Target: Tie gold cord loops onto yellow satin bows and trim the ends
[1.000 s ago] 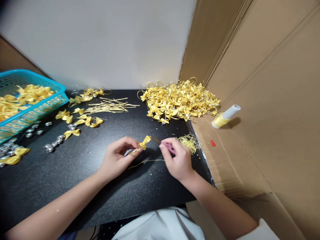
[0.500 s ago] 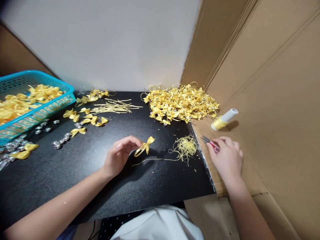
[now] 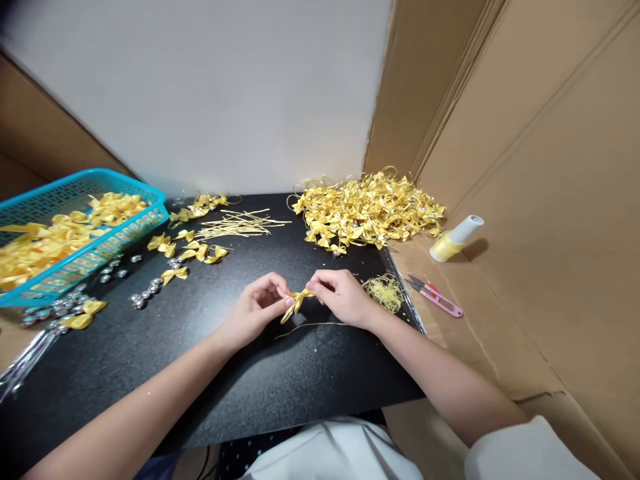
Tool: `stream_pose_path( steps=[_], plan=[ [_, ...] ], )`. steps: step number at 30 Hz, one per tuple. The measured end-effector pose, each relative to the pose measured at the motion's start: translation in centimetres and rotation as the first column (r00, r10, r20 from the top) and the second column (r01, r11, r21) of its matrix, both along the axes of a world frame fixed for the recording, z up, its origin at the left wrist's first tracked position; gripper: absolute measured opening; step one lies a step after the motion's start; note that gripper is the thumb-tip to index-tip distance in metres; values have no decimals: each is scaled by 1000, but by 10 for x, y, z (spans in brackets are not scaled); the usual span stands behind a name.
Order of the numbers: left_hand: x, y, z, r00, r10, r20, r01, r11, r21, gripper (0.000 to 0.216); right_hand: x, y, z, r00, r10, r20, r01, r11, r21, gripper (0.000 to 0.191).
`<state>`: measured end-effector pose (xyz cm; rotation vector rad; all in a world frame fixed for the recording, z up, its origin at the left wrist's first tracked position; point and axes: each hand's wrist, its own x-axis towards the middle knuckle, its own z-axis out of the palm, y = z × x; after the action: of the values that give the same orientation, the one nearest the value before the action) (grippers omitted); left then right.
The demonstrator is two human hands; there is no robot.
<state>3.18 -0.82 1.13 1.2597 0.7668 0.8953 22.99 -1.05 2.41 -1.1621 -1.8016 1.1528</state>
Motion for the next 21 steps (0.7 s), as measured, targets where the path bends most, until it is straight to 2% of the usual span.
stream_pose_path(
  steps=[3, 7, 10, 16, 21],
  plan=[
    [2, 3, -4, 996, -18, 92, 26, 996, -89, 25, -1, -5, -3, 997, -70, -42, 70, 998, -5, 42],
    [3, 3, -5, 986, 2, 164, 34, 975, -220, 25, -6, -5, -6, 978, -111, -179, 68, 972, -226, 50],
    [2, 3, -4, 990, 20, 138, 19, 960, -278, 30, -7, -4, -9, 952, -210, -225, 137, 944, -301, 54],
    [5, 1, 0, 995, -88, 40, 95, 953, -288, 36, -7, -6, -10, 936, -258, -239, 189, 942, -276, 56],
    [10, -2, 1, 997, 57, -51, -67, 976, -207, 26, -12, -8, -15, 942, -230, -244, 161, 948, -273, 54]
  ],
)
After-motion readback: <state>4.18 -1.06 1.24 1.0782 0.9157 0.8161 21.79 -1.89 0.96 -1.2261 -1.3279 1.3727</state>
